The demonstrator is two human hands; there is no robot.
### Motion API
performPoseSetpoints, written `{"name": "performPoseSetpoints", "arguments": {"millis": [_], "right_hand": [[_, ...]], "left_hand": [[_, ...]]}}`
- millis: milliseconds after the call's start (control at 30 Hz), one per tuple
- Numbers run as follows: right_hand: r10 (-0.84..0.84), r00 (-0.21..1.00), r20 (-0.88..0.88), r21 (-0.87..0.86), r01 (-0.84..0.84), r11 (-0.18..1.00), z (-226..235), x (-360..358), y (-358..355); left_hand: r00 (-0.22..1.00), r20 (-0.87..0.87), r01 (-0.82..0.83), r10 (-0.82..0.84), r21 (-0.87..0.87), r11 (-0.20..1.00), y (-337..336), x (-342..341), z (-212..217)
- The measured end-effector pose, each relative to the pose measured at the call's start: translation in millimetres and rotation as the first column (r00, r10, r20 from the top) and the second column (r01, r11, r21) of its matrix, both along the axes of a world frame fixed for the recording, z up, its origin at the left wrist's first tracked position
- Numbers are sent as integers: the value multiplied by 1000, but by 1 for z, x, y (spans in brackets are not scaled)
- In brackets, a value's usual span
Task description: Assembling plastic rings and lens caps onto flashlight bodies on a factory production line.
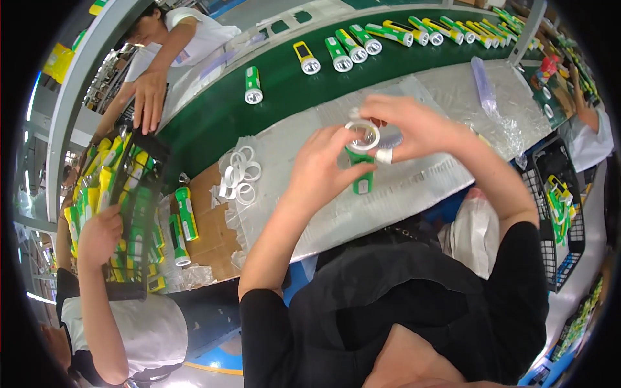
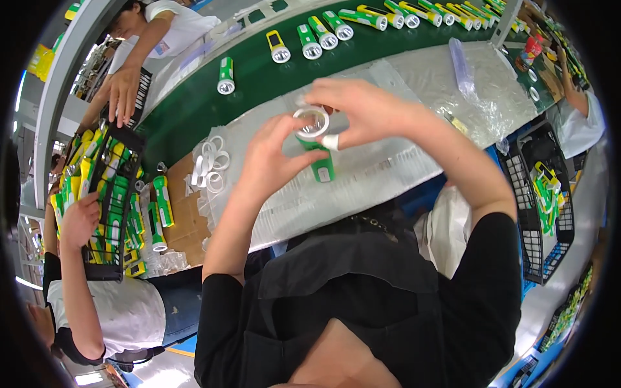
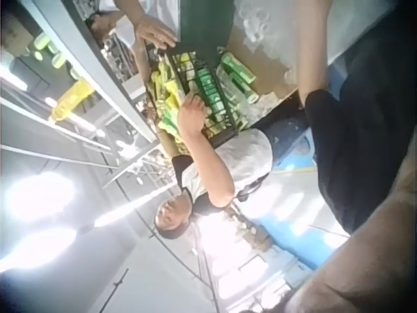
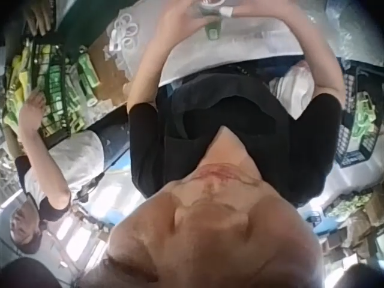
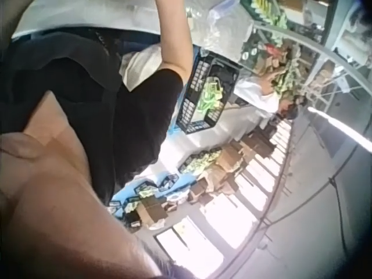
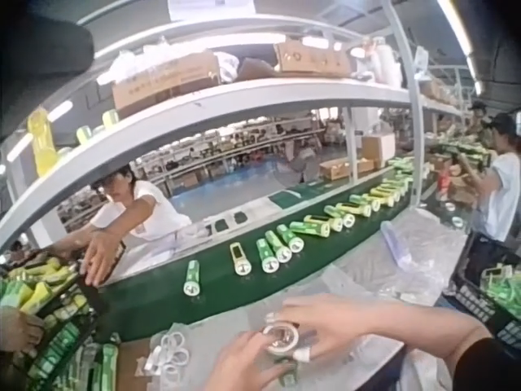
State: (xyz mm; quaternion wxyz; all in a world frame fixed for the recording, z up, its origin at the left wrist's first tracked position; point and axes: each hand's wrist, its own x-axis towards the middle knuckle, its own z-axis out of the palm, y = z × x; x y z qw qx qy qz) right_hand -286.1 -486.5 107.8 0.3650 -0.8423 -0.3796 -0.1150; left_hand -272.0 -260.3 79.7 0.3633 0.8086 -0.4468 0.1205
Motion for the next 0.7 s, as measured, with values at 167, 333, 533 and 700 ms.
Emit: {"name": "performPoseSetpoints", "arguments": {"millis": [167,333,533,700], "right_hand": [[64,972,-226,-442,-161,883,49,12,4],[60,946,-318,-436,-202,877,41,21,3],[17,949,-316,-477,-175,862,44,14,13],[-494,863,-103,-746,261,612,42,-9,32]], "left_hand": [[998,-52,37,-44,-117,992,-12,0,-11],[996,-87,23,-34,-122,992,-12,-2,-10],[998,-55,4,-14,-167,986,-12,-3,-21],[1000,-12,-12,10,-211,977,-20,-3,-27]]}}
